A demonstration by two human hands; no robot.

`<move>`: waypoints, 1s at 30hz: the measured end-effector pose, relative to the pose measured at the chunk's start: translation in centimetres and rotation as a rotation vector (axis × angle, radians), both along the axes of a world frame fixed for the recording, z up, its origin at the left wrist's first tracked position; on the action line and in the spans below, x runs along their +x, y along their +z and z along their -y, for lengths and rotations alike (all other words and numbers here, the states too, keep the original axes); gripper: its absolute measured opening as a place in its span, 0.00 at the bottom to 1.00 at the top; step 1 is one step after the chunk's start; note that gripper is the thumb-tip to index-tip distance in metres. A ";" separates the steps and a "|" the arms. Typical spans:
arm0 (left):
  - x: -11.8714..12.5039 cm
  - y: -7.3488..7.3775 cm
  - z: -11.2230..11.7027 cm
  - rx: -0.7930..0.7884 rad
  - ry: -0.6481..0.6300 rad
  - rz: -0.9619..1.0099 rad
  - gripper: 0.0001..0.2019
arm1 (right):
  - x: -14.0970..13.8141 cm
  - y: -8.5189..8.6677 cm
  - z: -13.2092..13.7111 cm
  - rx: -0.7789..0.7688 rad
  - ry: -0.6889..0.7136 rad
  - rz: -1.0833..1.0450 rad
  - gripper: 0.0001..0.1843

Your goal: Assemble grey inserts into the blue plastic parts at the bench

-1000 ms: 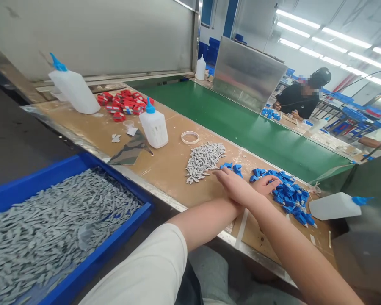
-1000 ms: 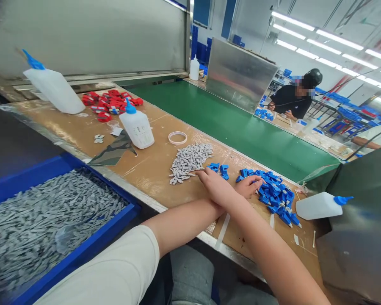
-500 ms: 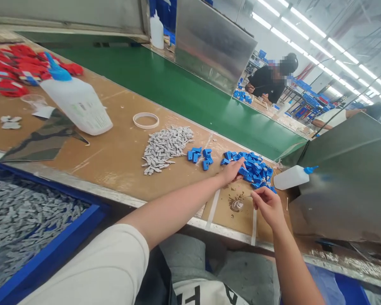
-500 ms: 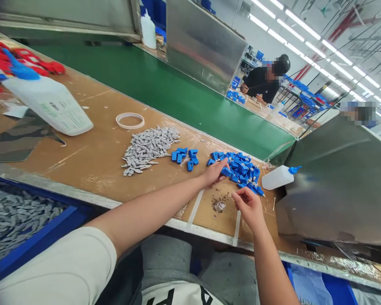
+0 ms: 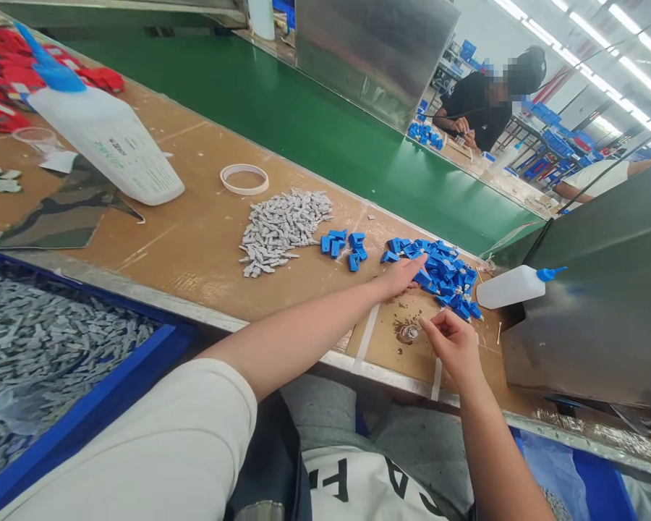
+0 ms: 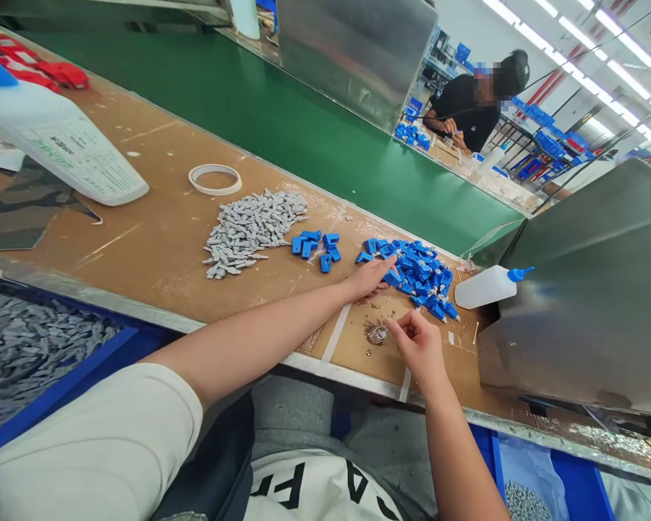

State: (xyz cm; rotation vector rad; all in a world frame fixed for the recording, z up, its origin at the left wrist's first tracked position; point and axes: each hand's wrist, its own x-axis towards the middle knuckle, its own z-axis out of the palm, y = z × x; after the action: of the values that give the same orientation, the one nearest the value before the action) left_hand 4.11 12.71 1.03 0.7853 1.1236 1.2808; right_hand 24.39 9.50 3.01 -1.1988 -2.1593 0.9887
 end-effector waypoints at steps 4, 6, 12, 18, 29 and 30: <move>0.1 -0.3 -0.1 0.014 0.010 -0.015 0.26 | -0.3 0.4 0.2 0.102 0.045 0.062 0.24; 0.0 -0.4 -0.2 -0.014 0.036 -0.012 0.25 | -0.4 0.6 0.4 0.150 0.077 0.089 0.23; -0.3 -0.2 0.1 0.079 -0.114 0.082 0.23 | -0.4 1.0 0.8 0.120 0.114 0.094 0.23; -0.2 -0.3 0.7 0.107 -0.136 -0.115 0.16 | -1.0 0.7 -1.4 -0.086 -0.177 -0.463 0.24; -0.1 0.5 1.3 0.101 -0.150 -0.282 0.15 | -4.2 -1.5 -5.7 -0.031 -0.225 -0.721 0.25; -0.1 0.5 1.3 0.104 -0.150 -0.291 0.14 | -4.3 -1.6 -5.7 -0.025 -0.226 -0.703 0.25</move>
State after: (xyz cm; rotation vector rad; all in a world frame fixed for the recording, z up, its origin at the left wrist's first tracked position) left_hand 4.03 11.43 1.50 1.1403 1.2090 1.1298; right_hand 20.14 15.24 1.40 -0.8938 -1.4352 1.1243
